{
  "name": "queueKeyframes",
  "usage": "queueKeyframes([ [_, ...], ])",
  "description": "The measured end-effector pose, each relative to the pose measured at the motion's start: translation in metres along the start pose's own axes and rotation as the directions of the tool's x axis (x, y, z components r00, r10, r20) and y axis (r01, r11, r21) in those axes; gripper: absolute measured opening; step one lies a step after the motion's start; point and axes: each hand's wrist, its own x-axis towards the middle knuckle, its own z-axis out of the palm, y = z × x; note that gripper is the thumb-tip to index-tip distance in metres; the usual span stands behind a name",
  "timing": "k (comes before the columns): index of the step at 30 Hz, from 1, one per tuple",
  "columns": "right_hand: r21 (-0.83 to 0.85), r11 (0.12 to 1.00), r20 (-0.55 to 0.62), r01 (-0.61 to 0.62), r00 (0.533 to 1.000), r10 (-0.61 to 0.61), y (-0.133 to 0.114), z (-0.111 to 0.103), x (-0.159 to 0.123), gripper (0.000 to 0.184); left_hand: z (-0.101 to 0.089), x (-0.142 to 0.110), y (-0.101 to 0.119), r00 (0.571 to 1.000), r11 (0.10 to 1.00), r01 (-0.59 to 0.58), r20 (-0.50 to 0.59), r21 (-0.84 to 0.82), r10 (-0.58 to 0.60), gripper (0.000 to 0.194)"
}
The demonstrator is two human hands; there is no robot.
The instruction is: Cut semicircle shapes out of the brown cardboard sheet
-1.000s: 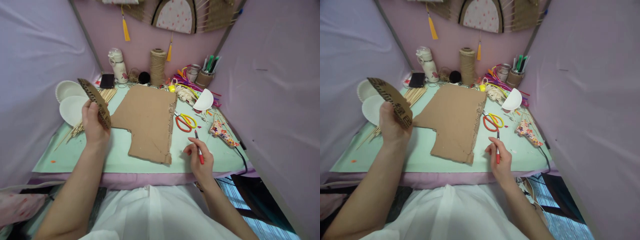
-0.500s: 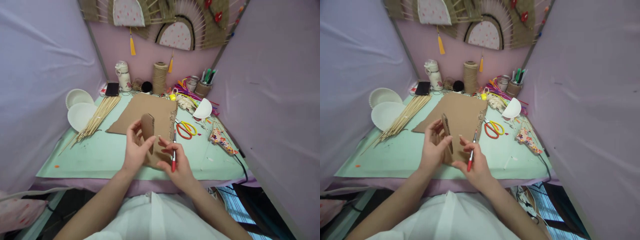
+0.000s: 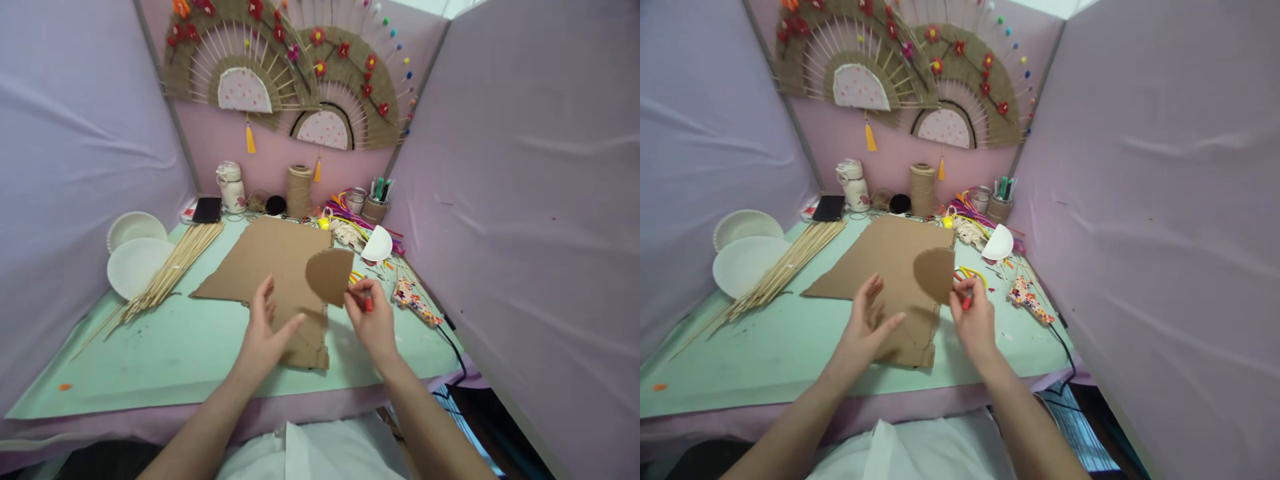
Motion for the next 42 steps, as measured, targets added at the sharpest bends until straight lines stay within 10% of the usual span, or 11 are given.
queueKeyframes([
  [4,-0.540,0.840,-0.150,0.053,0.976,-0.158,0.015,-0.029,0.052,0.013,-0.045,-0.007,-0.004,0.978,0.993,0.097,-0.179,-0.071,-0.108,0.070],
  [10,-0.788,0.606,0.104,0.109,0.994,-0.044,0.039,-0.044,0.090,0.025,-0.084,-0.028,0.011,0.882,0.902,0.363,-0.225,-0.233,-0.413,0.062],
  [19,-0.796,0.564,0.349,0.219,0.928,0.133,0.054,-0.026,0.074,0.020,-0.077,-0.018,0.029,0.797,0.729,0.503,-0.078,-0.465,-0.599,0.053],
  [28,-0.826,0.501,0.406,0.259,0.890,0.209,0.060,-0.011,0.137,0.029,-0.079,-0.004,0.015,0.778,0.663,0.506,-0.039,-0.551,-0.627,0.043],
  [33,-0.800,0.532,0.431,0.278,0.883,0.187,0.070,0.011,0.147,0.026,-0.064,0.003,0.013,0.769,0.600,0.596,0.164,-0.533,-0.618,0.025],
  [42,-0.719,0.654,0.417,0.235,0.899,0.135,0.077,-0.003,0.162,0.050,-0.055,-0.007,0.023,0.749,0.672,0.654,0.170,-0.348,-0.641,0.071],
])
